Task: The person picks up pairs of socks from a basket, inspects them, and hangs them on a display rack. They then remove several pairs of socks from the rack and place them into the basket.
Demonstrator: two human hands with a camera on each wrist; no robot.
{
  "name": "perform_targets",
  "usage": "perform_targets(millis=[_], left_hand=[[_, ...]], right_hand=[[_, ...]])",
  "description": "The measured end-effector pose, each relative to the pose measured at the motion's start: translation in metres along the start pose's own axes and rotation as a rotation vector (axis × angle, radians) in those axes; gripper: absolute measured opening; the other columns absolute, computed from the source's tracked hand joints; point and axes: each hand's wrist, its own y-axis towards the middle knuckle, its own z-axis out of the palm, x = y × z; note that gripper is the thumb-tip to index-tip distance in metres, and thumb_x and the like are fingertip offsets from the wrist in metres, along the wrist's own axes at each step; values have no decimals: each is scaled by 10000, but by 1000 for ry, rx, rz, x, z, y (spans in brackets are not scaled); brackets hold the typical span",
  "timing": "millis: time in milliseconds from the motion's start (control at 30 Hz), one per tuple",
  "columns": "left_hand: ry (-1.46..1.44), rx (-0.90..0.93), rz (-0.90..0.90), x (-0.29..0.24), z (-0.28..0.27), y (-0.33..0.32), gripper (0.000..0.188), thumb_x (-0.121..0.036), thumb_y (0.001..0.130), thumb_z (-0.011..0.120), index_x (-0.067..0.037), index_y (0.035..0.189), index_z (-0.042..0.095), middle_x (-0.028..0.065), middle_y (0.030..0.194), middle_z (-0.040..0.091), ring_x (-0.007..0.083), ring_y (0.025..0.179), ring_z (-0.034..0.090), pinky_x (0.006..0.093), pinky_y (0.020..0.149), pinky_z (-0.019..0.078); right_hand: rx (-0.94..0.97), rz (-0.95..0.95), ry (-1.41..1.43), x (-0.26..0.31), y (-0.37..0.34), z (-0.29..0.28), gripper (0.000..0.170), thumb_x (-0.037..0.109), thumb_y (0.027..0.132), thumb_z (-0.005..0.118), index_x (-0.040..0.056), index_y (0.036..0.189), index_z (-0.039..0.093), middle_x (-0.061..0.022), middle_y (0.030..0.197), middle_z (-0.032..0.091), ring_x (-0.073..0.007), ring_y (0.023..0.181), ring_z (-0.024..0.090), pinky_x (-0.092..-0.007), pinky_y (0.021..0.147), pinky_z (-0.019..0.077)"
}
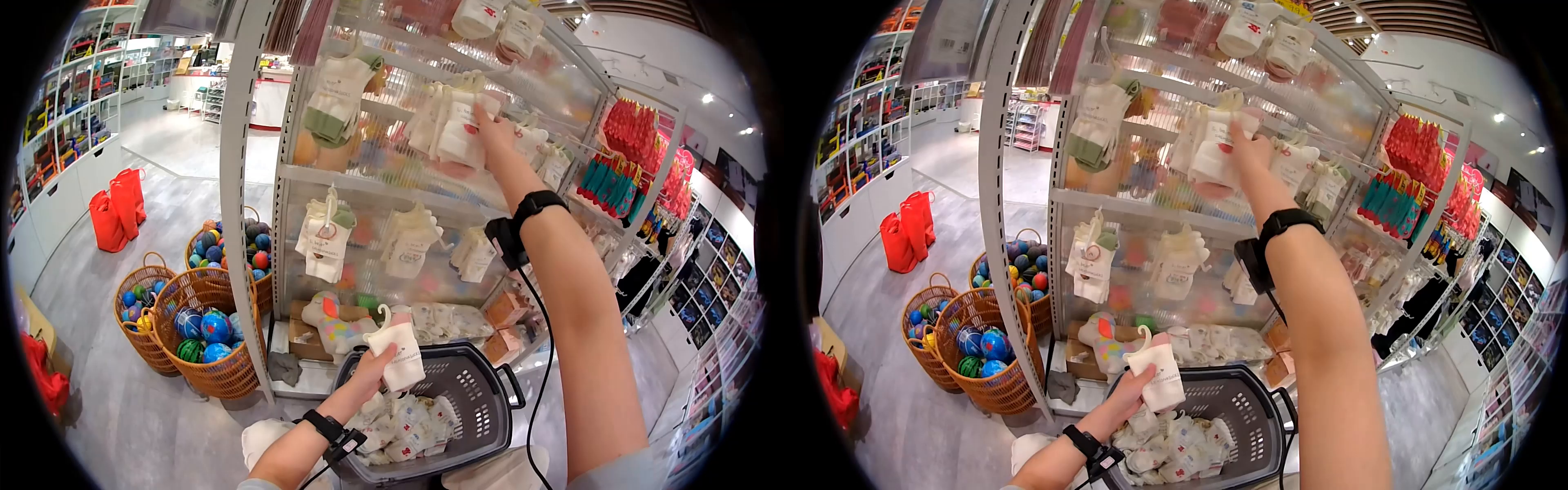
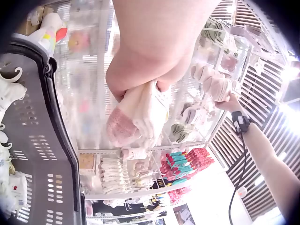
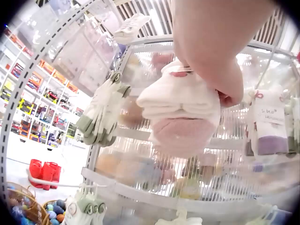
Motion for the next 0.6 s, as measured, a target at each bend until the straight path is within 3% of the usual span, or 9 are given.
perform_targets(millis=[100,167,233,267,300,367,467,567,600], left_hand=[[-34,13,26,2,-3,4,322,-257,891,503,-50,1136,474,35,1019,572,140,892,574,298,741,486],[-26,0,89,5,-5,6,353,-296,897,487,-31,1131,473,41,1013,574,143,896,572,291,756,475],[-22,-48,122,3,-3,6,373,-315,899,479,-18,1126,472,45,1010,575,146,898,571,286,768,467],[5,-112,157,4,0,7,415,-359,905,451,-5,1120,471,52,1007,575,148,898,568,279,778,455],[5,-120,157,5,0,10,425,-372,906,443,-6,1120,472,53,1006,575,146,896,565,278,775,454],[4,-136,142,9,-4,14,446,-397,907,426,-8,1120,472,55,1004,574,142,893,560,277,768,450],[91,-127,211,17,4,15,511,-451,918,344,2,1118,473,57,990,574,122,869,543,260,766,424],[278,-164,271,35,-1,20,551,-466,926,291,18,1082,505,57,951,579,117,847,527,258,746,414],[333,-174,264,34,7,15,560,-463,928,283,27,1045,528,60,932,583,117,831,520,260,739,411]], right_hand=[[-413,-263,-227,-22,-27,-3,465,330,753,643,-36,1003,504,-135,954,537,-226,865,518,-329,757,423],[-347,-414,-357,-39,-64,-14,454,279,740,650,-29,1024,475,-137,928,513,-237,863,501,-326,786,405],[-70,-543,-252,-70,-121,-21,410,217,750,640,-18,1038,468,-142,944,506,-240,847,501,-336,788,404],[113,-494,-449,-89,-155,-30,398,192,725,664,-2,1004,458,-168,972,480,-275,882,489,-350,771,407],[344,-445,-347,-117,-183,-36,460,229,712,686,-7,1032,455,-160,971,493,-283,879,491,-360,756,410],[535,-479,-324,-142,-246,-51,532,266,731,683,-21,1107,439,-162,1014,506,-293,908,516,-377,775,422],[580,116,-250,-124,-301,-68,549,287,802,621,-40,1180,395,-164,1123,482,-220,989,513,-328,843,425],[728,451,-108,-140,-316,-82,569,286,815,611,-50,1208,372,-158,1143,488,-196,1009,508,-324,838,426],[795,412,-131,-162,-322,-86,482,273,836,587,-48,1163,437,-123,1046,554,-164,932,543,-299,794,449]])
